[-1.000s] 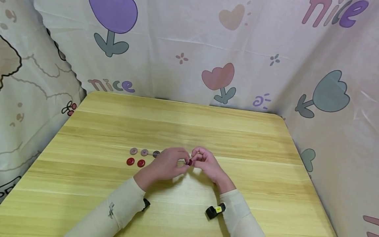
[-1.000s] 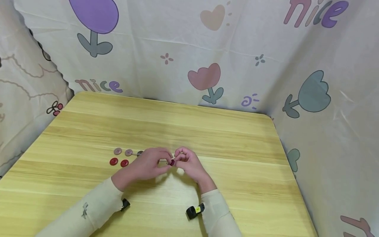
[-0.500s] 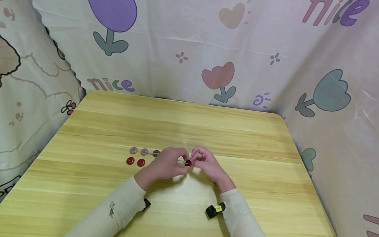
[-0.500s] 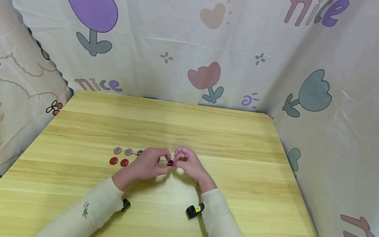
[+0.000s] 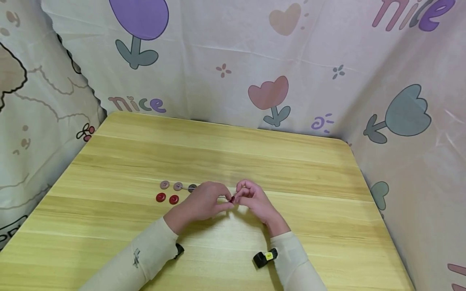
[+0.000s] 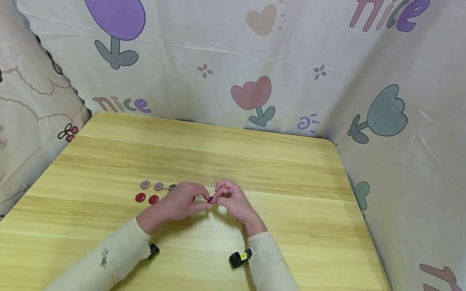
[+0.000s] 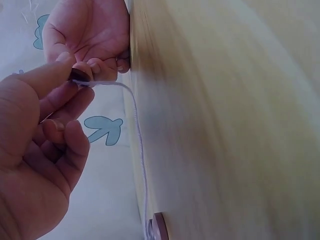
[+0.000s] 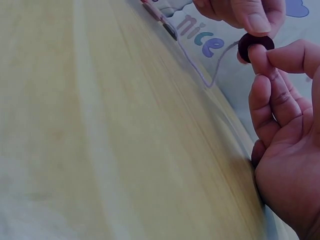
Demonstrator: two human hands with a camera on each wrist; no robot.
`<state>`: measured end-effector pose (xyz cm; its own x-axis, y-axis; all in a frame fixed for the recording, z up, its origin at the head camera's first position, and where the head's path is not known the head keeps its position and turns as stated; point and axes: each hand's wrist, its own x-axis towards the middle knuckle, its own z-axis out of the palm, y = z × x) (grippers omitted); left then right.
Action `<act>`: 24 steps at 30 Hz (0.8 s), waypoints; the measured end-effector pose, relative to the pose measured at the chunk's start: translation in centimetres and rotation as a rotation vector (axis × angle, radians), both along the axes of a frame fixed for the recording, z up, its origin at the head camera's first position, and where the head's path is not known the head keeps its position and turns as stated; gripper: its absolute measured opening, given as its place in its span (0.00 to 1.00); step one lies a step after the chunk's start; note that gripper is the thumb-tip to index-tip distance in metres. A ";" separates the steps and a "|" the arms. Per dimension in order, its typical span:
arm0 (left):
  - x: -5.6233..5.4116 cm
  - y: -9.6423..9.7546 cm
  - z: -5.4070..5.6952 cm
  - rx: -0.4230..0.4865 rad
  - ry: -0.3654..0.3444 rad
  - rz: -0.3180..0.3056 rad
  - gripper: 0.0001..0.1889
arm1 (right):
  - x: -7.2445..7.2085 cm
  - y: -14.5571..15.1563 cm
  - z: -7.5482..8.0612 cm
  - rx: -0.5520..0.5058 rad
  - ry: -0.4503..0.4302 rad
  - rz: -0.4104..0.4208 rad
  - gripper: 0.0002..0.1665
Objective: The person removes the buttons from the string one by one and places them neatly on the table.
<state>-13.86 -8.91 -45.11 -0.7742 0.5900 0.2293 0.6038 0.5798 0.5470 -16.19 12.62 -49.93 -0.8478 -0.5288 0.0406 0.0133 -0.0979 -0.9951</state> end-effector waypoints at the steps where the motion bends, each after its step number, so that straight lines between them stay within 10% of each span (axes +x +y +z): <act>1: 0.0 0.0 0.0 0.004 -0.001 -0.001 0.07 | 0.0 0.0 0.0 -0.003 0.000 0.001 0.11; 24: -0.3 0.5 -0.6 0.178 -0.144 0.059 0.12 | 0.0 0.2 0.2 -0.060 0.002 0.034 0.14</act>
